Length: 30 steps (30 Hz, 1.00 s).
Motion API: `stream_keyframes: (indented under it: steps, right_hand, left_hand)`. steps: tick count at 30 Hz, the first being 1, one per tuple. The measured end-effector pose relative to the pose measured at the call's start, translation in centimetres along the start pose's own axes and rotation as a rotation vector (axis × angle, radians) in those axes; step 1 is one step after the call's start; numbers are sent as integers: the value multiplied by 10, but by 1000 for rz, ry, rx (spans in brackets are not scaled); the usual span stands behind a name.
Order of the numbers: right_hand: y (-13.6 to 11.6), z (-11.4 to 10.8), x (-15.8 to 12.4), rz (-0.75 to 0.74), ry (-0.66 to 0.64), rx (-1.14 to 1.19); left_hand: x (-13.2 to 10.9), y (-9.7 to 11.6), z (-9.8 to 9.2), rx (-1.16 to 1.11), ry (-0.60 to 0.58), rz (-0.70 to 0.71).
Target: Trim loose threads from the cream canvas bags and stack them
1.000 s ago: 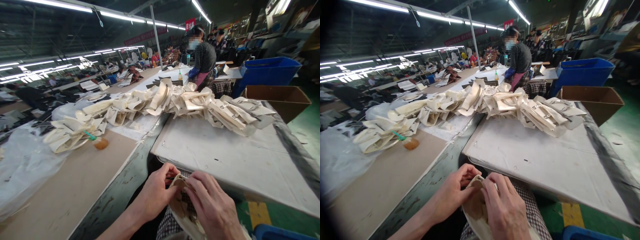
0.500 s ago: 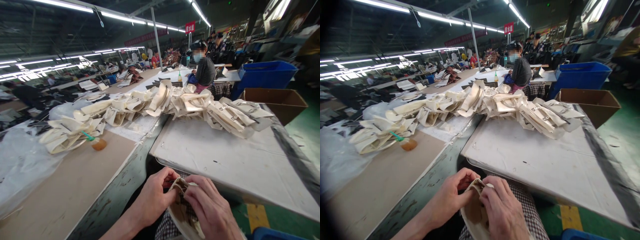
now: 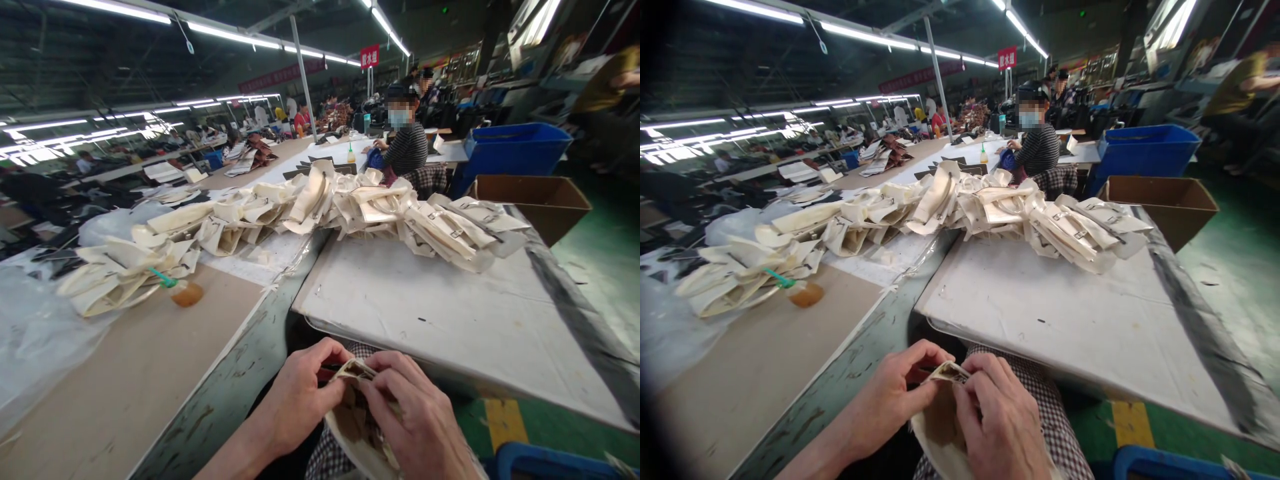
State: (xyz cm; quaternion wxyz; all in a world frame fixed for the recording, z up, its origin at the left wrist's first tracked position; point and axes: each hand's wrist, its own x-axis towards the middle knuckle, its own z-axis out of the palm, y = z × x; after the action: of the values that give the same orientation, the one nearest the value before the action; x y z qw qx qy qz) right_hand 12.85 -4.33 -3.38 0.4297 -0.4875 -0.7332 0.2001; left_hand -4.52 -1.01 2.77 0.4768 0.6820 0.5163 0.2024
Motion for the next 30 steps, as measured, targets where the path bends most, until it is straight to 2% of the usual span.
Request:
stream_keyframes:
  steps: [7,13,24,30]
  right_hand:
    - [3,10,0,135,139,-62]
    - [2,8,0,216,104,-64]
    - [4,10,-1,208,142,-61]
    - [6,9,-4,195,157,-63]
  left_hand:
    - [1,4,1,55,-25,28]
    - [2,8,2,67,-41,65]
    - [6,-2,8,224,29,118]
    - [10,1,5,322,-12,182]
